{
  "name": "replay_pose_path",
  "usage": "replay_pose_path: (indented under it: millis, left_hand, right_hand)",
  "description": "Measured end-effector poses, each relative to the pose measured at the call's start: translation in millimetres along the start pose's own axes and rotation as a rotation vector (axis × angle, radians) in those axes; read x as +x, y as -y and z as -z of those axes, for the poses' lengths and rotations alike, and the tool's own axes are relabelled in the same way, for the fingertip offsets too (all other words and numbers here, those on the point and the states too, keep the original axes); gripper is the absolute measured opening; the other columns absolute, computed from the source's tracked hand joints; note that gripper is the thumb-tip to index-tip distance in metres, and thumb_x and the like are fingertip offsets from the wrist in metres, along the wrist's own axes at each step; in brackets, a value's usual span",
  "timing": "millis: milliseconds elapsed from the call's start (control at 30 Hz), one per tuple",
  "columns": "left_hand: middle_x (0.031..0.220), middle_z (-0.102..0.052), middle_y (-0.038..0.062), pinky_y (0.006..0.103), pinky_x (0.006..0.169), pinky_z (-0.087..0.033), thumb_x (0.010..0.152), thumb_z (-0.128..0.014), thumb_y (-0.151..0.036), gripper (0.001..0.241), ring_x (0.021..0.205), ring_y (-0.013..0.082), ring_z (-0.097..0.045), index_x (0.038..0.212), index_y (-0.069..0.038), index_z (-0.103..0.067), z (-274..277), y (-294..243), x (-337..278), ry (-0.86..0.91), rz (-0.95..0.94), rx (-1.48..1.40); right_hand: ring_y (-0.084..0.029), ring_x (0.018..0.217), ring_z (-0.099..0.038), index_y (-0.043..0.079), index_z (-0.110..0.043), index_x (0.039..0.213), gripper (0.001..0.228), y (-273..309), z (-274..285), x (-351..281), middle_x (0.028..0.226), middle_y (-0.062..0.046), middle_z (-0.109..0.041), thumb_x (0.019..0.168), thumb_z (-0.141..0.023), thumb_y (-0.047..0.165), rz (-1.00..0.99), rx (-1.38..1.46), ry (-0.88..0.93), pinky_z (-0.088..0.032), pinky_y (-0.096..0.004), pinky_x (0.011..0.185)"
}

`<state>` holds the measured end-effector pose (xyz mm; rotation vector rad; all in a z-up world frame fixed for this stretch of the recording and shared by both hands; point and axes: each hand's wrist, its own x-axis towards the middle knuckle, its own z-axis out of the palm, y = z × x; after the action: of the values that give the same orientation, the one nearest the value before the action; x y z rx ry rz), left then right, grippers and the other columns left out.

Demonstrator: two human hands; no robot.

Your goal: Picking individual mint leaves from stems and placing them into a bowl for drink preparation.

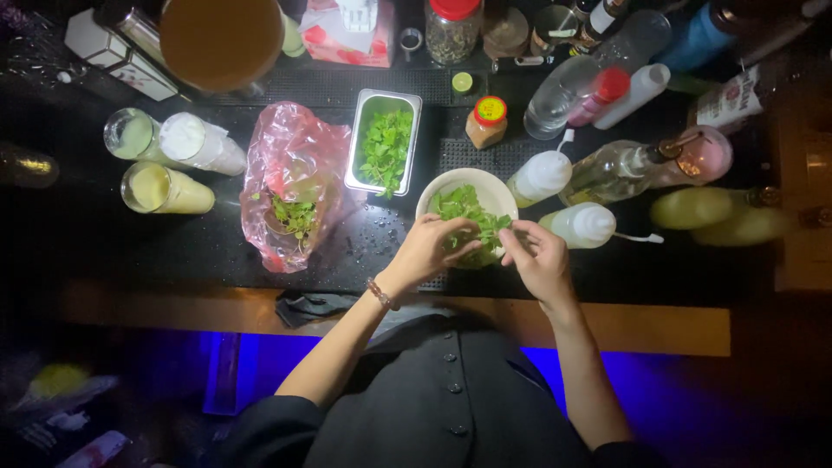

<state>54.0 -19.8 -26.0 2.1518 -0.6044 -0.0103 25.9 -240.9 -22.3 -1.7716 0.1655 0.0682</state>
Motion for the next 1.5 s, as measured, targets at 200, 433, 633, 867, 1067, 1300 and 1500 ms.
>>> replay_pose_path:
  millis: [200,433,633,867,1067,1300,1500]
  left_hand:
    - [0.092,-0.078,0.008,0.0466,0.087,-0.054,0.097,-0.069,-0.035,0.019,0.092,0.035,-0.074,0.104,-0.016,-0.07,1.9,3.1,3.0,-0.005,0.048,-0.187]
    - [0.092,-0.076,0.01,0.0467,0.087,-0.054,0.096,-0.071,-0.033,0.017,0.091,0.0359,-0.073,0.101,-0.017,-0.075,4.3,3.7,10.3,-0.013,0.059,-0.166]
    - [0.093,-0.079,0.008,0.0436,0.092,-0.055,0.091,-0.076,-0.035,0.024,0.098,0.0256,-0.075,0.108,-0.018,-0.079,8.8,-10.8,11.8,-0.009,0.458,-0.481]
    - [0.088,-0.077,0.003,0.0322,0.091,-0.053,0.094,-0.074,-0.022,0.018,0.09,0.0095,-0.065,0.108,-0.012,-0.08,-3.1,-6.2,15.7,-0.109,0.569,-0.881]
    - [0.092,-0.075,0.001,0.0304,0.092,-0.051,0.095,-0.071,-0.025,0.023,0.092,0.0107,-0.062,0.111,-0.011,-0.08,-6.5,-2.7,10.1,-0.064,0.63,-0.936]
    - [0.107,-0.066,0.015,0.0272,0.079,-0.055,0.096,-0.072,-0.037,0.048,0.09,0.0186,-0.064,0.124,0.0,-0.059,-16.2,35.3,10.0,-0.29,0.602,-0.923]
    - [0.098,-0.071,0.01,0.026,0.08,-0.056,0.087,-0.081,-0.039,0.05,0.085,0.0161,-0.071,0.12,-0.003,-0.067,8.5,1.0,22.9,-0.192,0.578,-0.956]
  right_hand:
    - [-0.02,0.071,-0.071,-0.003,-0.066,0.13,0.058,5.2,-0.3,-10.6,0.1,-0.021,-0.07,0.078,-0.087,0.014,-0.117,0.115,0.059,-0.06,-0.032,0.063]
    - [-0.015,0.062,-0.07,0.0,-0.069,0.124,0.038,-10.6,-3.0,-10.2,0.093,-0.015,-0.074,0.09,-0.08,0.012,-0.024,0.184,-0.062,-0.053,-0.022,0.053]
    - [-0.02,0.074,-0.074,0.001,-0.07,0.125,0.039,-14.9,-14.9,-10.2,0.102,-0.017,-0.076,0.091,-0.081,0.017,0.009,0.105,-0.11,-0.059,-0.027,0.06]
    - [-0.024,0.076,-0.075,0.0,-0.074,0.118,0.046,2.9,-33.2,-8.1,0.1,-0.018,-0.076,0.085,-0.088,0.029,0.068,-0.032,-0.035,-0.06,-0.033,0.059]
    - [-0.012,0.055,-0.064,0.008,-0.079,0.101,0.025,3.9,-32.8,-3.6,0.078,-0.006,-0.072,0.086,-0.084,0.027,0.058,-0.046,-0.1,-0.05,-0.023,0.044]
    - [-0.009,0.072,-0.056,0.008,-0.074,0.085,0.015,12.0,-25.4,-6.1,0.075,-0.002,-0.064,0.086,-0.076,0.022,-0.11,0.053,-0.049,-0.048,-0.024,0.062]
    - [-0.018,0.082,-0.07,0.011,-0.078,0.088,0.014,14.8,-12.0,-4.8,0.081,-0.008,-0.076,0.086,-0.08,0.025,0.054,-0.163,0.1,-0.056,-0.037,0.078]
